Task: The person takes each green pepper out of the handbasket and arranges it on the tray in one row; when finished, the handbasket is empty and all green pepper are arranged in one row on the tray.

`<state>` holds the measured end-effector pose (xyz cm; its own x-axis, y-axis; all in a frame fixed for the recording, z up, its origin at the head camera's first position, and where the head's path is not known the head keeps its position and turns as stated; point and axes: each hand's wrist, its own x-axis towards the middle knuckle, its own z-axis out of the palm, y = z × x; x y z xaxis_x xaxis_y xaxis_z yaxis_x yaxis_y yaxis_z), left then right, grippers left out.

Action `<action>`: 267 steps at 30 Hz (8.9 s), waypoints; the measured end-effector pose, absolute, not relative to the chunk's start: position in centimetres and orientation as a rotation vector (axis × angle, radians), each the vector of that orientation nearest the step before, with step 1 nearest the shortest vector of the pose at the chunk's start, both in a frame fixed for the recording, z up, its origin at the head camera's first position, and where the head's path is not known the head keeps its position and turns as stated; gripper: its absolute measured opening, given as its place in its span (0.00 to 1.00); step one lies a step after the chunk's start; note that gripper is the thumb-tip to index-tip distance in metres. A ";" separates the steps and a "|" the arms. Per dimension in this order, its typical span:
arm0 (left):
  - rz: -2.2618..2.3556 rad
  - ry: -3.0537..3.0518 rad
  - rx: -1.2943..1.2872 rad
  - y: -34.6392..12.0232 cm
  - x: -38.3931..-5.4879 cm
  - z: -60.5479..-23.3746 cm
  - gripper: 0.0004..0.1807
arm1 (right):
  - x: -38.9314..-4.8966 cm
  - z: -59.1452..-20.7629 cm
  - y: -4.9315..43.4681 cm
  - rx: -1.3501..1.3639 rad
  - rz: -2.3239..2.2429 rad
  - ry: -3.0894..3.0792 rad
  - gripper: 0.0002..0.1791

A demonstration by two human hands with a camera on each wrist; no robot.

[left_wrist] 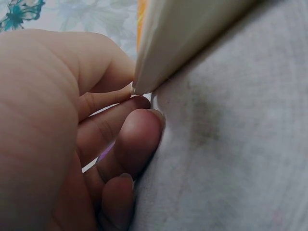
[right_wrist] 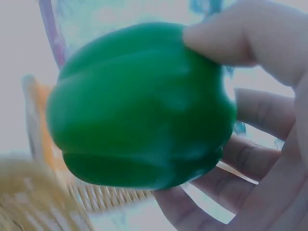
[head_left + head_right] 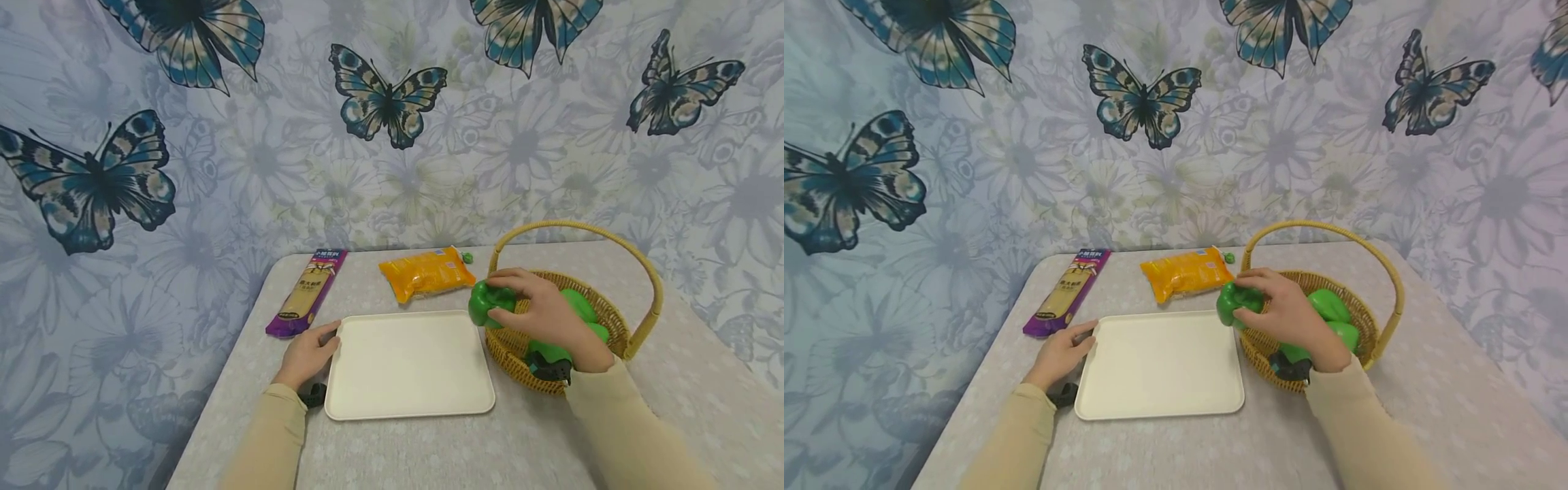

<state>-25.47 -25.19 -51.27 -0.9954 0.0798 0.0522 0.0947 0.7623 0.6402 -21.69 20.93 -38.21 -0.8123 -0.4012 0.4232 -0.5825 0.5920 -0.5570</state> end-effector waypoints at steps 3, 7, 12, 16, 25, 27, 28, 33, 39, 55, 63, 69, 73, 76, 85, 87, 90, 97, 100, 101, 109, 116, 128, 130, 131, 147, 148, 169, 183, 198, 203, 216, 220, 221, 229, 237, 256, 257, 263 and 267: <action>-1.063 -2.935 -0.143 -25.3 -25.4 -51.3 0.25 | -21.5 -38.5 18.8 0.914 1.069 -2.547 0.27; -1.078 -2.937 -0.158 -25.2 -25.2 -51.3 0.26 | -21.9 -39.8 15.9 0.985 1.148 -2.567 0.26; -1.109 -2.934 -0.173 -25.1 -25.1 -51.1 0.26 | -22.7 -41.4 11.9 1.084 1.227 -2.582 0.25; -1.121 -2.939 -0.165 -25.2 -25.2 -51.1 0.26 | -23.6 -42.3 8.6 1.137 1.185 -2.595 0.24; -1.114 -2.947 -0.124 -25.0 -25.3 -51.0 0.30 | -26.2 -43.8 2.2 1.097 1.108 -2.738 0.26; -1.107 -2.963 -0.126 -25.0 -25.4 -51.0 0.30 | -26.6 -43.7 1.1 1.101 1.100 -2.763 0.26; -1.106 -2.965 -0.128 -25.0 -25.4 -51.0 0.30 | -26.8 -43.7 0.7 1.107 1.093 -2.774 0.26; -1.104 -2.962 -0.140 -25.1 -25.3 -50.8 0.29 | -27.6 -43.8 -0.8 1.122 1.073 -2.796 0.26; -1.098 -2.963 -0.148 -25.0 -25.4 -50.8 0.30 | -28.5 -44.5 -1.4 1.100 1.095 -2.796 0.27; -1.102 -2.970 -0.152 -24.9 -25.2 -50.4 0.30 | -28.8 -45.2 -1.9 1.112 1.126 -2.804 0.28; -1.093 -2.978 -0.149 -25.0 -25.0 -50.4 0.30 | -28.6 -45.4 -2.0 1.114 1.152 -2.810 0.31; -1.094 -2.965 -0.156 -24.7 -25.1 -50.7 0.30 | -27.8 -44.8 -0.5 1.055 1.239 -2.799 0.34; -1.077 -2.964 -0.146 -24.8 -25.0 -50.8 0.30 | -27.1 -43.4 1.6 1.003 1.323 -2.741 0.33; -1.062 -2.960 -0.157 -24.8 -25.0 -50.9 0.29 | -26.6 -41.8 4.2 0.950 1.341 -2.683 0.30; -1.033 -2.981 -0.174 -24.8 -25.1 -51.0 0.30 | -25.0 -37.8 15.7 0.696 1.339 -2.612 0.19; -1.018 -2.986 -0.169 -24.8 -25.1 -50.9 0.31 | -25.1 -37.5 18.2 0.629 1.346 -2.655 0.20; -1.009 -2.981 -0.171 -24.7 -25.2 -51.0 0.31 | -25.9 -37.6 21.5 0.518 1.297 -2.723 0.24; -1.021 -2.991 -0.220 -24.7 -25.1 -51.3 0.31 | -27.0 -41.3 26.9 0.030 1.080 -2.755 0.24; -1.002 -2.978 -0.229 -24.7 -25.1 -51.2 0.31 | -27.3 -42.8 27.8 -0.057 1.005 -2.769 0.24; -0.991 -2.978 -0.233 -24.7 -25.1 -51.1 0.30 | -27.4 -43.1 27.9 -0.066 0.976 -2.787 0.24; -0.930 -2.982 -0.240 -24.8 -25.3 -50.5 0.31 | -27.5 -43.7 28.8 -0.120 0.860 -2.858 0.20; -1.039 -2.936 -0.223 -24.8 -25.2 -51.2 0.30 | -28.0 -43.8 28.9 -0.103 0.816 -2.955 0.18; -1.136 -2.872 -0.275 -24.9 -24.9 -51.5 0.29 | -28.0 -44.6 28.4 0.100 0.795 -3.040 0.21; -1.144 -2.874 -0.259 -24.9 -24.9 -51.5 0.29 | -27.9 -44.6 28.3 0.122 0.807 -3.031 0.21; -1.144 -2.876 -0.254 -24.9 -24.9 -51.6 0.29 | -27.9 -44.6 28.3 0.129 0.810 -3.024 0.22; -1.200 -2.822 -0.258 -24.6 -25.0 -51.5 0.27 | -27.8 -44.5 27.9 0.115 1.034 -2.905 0.39; -1.206 -2.818 -0.261 -24.5 -25.0 -51.5 0.27 | -27.8 -44.5 27.8 0.114 1.044 -2.901 0.40; -1.319 -2.779 -0.250 -24.6 -25.3 -52.0 0.30 | -27.6 -44.1 27.5 0.175 1.058 -2.902 0.37; -1.324 -2.785 -0.262 -24.9 -25.7 -52.1 0.29 | -27.8 -44.4 27.3 0.311 1.047 -2.888 0.34; -1.385 -2.772 -0.246 -24.5 -25.3 -51.7 0.29 | -27.6 -44.5 27.5 0.294 1.070 -2.902 0.36; -1.376 -2.776 -0.239 -24.5 -25.3 -51.7 0.29 | -27.7 -44.5 27.4 0.294 1.064 -2.897 0.37; -1.385 -2.774 -0.222 -24.4 -25.2 -51.6 0.29 | -27.5 -44.3 27.3 0.299 1.064 -2.883 0.36; -1.380 -2.773 -0.218 -24.4 -25.2 -51.6 0.29 | -27.5 -44.2 27.2 0.302 1.067 -2.885 0.36; -1.375 -2.774 -0.219 -24.4 -25.1 -51.6 0.29 | -27.5 -44.1 27.2 0.301 1.068 -2.887 0.37; -1.369 -2.784 -0.202 -24.5 -25.3 -51.9 0.29 | -27.6 -44.0 27.2 0.297 1.074 -2.890 0.38; -1.338 -2.784 -0.237 -24.6 -25.6 -51.8 0.29 | -27.6 -43.9 27.1 0.282 1.085 -2.881 0.38; -1.366 -2.768 -0.251 -24.5 -25.4 -51.9 0.29 | -23.1 -38.6 24.0 0.590 0.991 -2.655 0.31; -1.361 -2.768 -0.261 -24.5 -25.5 -51.9 0.29 | -22.8 -38.3 23.5 0.629 0.989 -2.617 0.30; -1.359 -2.789 -0.246 -24.8 -25.4 -51.9 0.29 | -21.8 -38.4 19.8 0.844 1.060 -2.463 0.30; -1.367 -2.793 -0.231 -24.7 -25.1 -51.8 0.29 | -22.0 -39.7 17.0 0.919 1.144 -2.489 0.29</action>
<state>-25.15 -24.71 -51.81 -0.9888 0.1224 0.0858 0.1429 0.6049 0.7834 -22.03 17.00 -39.70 -0.7692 -0.4409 0.4625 -0.6381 0.4924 -0.5919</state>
